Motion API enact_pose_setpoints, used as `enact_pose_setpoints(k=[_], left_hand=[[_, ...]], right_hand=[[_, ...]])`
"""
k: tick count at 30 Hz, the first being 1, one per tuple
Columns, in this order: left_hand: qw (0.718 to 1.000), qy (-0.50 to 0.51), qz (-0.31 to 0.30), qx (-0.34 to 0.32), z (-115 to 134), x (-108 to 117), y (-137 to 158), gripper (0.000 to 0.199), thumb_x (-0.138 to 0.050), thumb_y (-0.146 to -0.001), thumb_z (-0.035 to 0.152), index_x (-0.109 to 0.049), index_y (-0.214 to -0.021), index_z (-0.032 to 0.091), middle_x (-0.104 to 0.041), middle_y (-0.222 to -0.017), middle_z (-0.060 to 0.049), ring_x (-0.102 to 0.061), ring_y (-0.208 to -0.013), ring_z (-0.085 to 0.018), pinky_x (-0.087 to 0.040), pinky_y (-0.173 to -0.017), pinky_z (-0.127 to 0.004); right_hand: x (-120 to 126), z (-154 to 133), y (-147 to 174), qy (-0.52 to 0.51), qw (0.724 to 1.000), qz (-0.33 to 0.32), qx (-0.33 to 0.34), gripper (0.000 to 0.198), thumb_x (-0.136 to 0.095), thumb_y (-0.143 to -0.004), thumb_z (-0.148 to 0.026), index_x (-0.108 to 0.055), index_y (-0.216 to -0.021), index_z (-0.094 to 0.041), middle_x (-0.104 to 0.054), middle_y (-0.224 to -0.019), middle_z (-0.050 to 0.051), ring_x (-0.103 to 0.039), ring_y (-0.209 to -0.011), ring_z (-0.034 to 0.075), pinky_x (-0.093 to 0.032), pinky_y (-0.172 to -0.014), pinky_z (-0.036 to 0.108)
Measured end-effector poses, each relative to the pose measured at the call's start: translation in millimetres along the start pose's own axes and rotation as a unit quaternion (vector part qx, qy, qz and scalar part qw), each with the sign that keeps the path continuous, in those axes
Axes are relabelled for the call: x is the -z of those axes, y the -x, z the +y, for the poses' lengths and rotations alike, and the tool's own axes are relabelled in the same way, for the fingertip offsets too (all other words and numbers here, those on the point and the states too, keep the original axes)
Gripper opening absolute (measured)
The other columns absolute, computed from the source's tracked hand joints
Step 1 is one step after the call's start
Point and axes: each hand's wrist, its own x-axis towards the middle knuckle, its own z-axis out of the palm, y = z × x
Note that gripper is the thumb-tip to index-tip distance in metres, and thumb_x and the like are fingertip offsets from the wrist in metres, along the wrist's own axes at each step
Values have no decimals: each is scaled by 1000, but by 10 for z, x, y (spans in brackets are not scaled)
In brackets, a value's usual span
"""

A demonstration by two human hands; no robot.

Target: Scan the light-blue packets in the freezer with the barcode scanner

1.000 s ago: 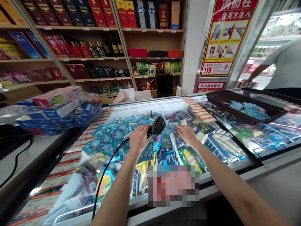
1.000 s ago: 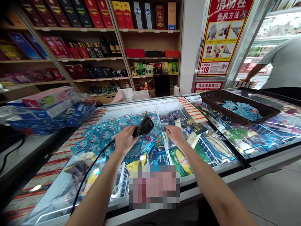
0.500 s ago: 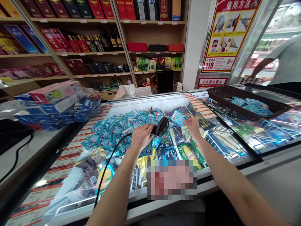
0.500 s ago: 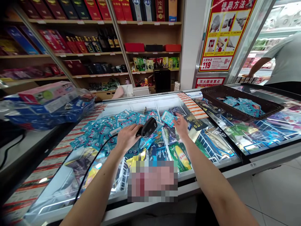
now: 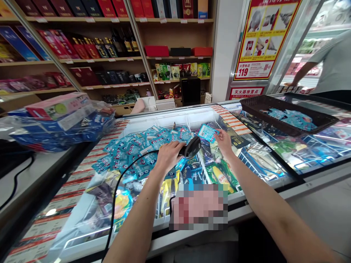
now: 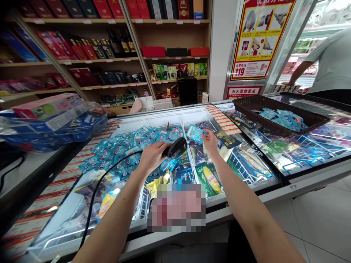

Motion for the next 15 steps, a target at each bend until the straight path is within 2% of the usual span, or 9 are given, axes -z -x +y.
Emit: enact_pose_setpoints(k=[5, 10, 15], left_hand=[[1000, -6, -8, -1, -9, -19, 28, 37, -59, -83, 28, -54, -120, 26, -65, -104, -5, -60, -100, -25, -42, -80, -35], [1000, 0, -12, 10, 11, -9, 24, 35, -59, -83, 31, -55, -117, 25, -65, -104, -6, -60, -100, -25, -43, -80, -35], [1000, 4, -9, 9, 30, -23, 29, 33, -57, -84, 32, -56, -116, 26, -65, -104, -6, -61, -100, -25, -43, -80, -35]], right_hand=[[14, 12, -2, 18, 1000, -6, 7, 39, -57, -77, -45, -56, -107, -20, -63, -80, 2, -60, -71, 17, -51, -66, 32], [26, 10, 8, 42, 999, -11, 3, 35, -57, -77, -44, -57, -104, -21, -44, -59, -6, -47, -53, 13, -47, -53, 28], [23, 22, 3, 21, 1000, -19, -10, 37, -58, -75, -46, -56, -103, -22, -37, -58, -7, -45, -52, 13, -47, -52, 28]])
